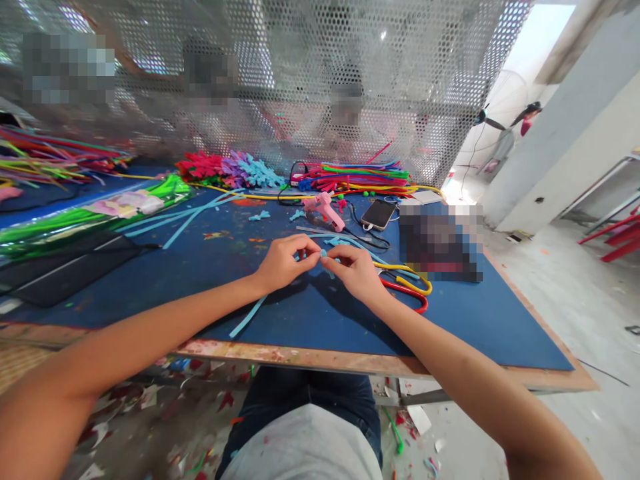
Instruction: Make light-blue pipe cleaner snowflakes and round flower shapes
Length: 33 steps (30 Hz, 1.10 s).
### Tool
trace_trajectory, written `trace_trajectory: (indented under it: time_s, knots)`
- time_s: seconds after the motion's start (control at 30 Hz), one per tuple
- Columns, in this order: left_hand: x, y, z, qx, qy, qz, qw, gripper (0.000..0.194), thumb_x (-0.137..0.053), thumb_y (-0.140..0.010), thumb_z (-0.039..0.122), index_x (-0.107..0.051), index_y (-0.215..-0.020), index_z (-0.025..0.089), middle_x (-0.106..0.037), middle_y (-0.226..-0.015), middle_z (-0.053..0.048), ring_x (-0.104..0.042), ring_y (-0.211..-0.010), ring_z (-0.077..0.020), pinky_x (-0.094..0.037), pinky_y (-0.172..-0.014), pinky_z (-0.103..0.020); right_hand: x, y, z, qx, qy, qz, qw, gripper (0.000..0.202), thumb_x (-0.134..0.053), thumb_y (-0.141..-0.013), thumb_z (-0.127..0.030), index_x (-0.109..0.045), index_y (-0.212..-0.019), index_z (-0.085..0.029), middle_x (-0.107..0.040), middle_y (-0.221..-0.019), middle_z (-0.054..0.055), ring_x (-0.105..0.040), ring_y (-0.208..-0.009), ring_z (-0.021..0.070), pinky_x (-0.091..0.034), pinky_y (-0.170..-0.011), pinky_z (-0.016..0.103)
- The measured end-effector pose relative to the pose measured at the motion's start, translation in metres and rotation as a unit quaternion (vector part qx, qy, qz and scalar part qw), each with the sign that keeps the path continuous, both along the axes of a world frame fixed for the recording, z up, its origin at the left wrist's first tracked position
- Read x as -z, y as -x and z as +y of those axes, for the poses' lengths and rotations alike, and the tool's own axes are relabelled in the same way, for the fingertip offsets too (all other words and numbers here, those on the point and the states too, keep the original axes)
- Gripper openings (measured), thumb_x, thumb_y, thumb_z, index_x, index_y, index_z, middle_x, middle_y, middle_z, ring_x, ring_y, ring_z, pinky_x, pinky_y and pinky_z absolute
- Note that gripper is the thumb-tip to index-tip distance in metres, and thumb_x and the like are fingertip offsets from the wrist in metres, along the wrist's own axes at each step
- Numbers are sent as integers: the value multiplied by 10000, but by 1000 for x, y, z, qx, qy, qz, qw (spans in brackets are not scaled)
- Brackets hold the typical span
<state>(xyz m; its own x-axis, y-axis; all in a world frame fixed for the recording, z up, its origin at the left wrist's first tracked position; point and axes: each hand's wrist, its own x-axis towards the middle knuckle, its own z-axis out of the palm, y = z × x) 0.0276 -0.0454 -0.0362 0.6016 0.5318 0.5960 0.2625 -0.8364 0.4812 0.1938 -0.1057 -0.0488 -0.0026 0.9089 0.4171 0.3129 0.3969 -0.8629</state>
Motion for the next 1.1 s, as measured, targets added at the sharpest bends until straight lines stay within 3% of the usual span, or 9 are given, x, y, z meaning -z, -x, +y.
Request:
trace_trajectory:
  time_s: [0.07, 0.17, 0.33, 0.4, 0.57, 0.7, 0.83, 1.0, 1.1]
  knots:
    - [1, -3, -5, 16, 127, -55, 990, 187, -548, -785, 306, -632, -760, 140, -610, -693, -9, -529, -616, -105, -396, -575, -214, -3, 0, -2, 27, -37, -21, 999, 185, -635, -711, -341, -622, -632, -175, -540, -637, 3, -445, -585, 114, -343, -539, 252]
    - [3, -9, -8, 59, 274, -138, 950, 201, -619, -740, 321, -654, -751, 124, -597, -643, -1, -506, -576, -89, -399, -565, -210, -6, 0, -4, 37, -27, 11, 999, 194, -637, -708, -347, -620, -635, -169, -519, -581, -11, -424, -535, 100, -330, -506, 244]
    - [11, -15, -7, 137, 512, -258, 808, 256, -715, -653, 303, -677, -860, 157, -609, -712, 0, -544, -634, -97, -464, -621, -247, 0, 1, -1, -3, 32, 131, 991, 246, -642, -703, -405, -620, -683, -161, -539, -549, -22, -451, -465, 90, -358, -462, 237]
    - [13, -16, -7, 142, 560, -258, 774, 269, -731, -638, 282, -670, -876, 174, -613, -740, 4, -554, -640, -91, -471, -624, -247, 3, 1, 1, -29, 44, 168, 984, 236, -654, -697, -399, -626, -706, -164, -571, -590, -15, -481, -472, 94, -393, -472, 242]
    - [9, -14, -7, 156, 574, -221, 773, 235, -711, -671, 304, -618, -827, 155, -604, -761, 4, -587, -698, -104, -484, -693, -268, 2, 2, 0, -67, 60, 172, 981, 226, -630, -727, -389, -630, -727, -163, -598, -623, 0, -525, -509, 108, -446, -515, 261]
    - [9, -13, -5, 152, 578, -177, 782, 274, -704, -676, 341, -600, -822, 134, -597, -747, -12, -577, -676, -99, -484, -641, -240, -1, -2, 0, -15, 8, 58, 998, 212, -615, -742, -368, -632, -693, -162, -572, -593, -11, -479, -497, 93, -397, -505, 243]
    - [12, -12, -1, 155, 618, -149, 756, 288, -708, -674, 347, -607, -836, 132, -573, -704, -9, -553, -605, -77, -442, -540, -187, -1, -6, 4, 36, -6, 33, 999, 224, -669, -683, -375, -602, -701, -163, -563, -625, -13, -475, -535, 95, -369, -507, 234]
    - [11, -11, 1, 191, 642, -156, 726, 252, -717, -673, 306, -610, -836, 146, -528, -652, 22, -508, -547, -50, -363, -456, -149, 1, -9, 10, 19, 2, 67, 998, 296, -726, -616, -363, -532, -741, -178, -540, -615, -36, -469, -524, 86, -367, -489, 219]
    - [8, -10, 1, 203, 636, -168, 725, 248, -703, -692, 297, -602, -874, 162, -531, -685, 21, -523, -582, -58, -389, -478, -156, 0, -9, 10, 20, -23, 48, 998, 251, -691, -661, -358, -529, -739, -183, -534, -625, -34, -467, -530, 88, -367, -490, 221]
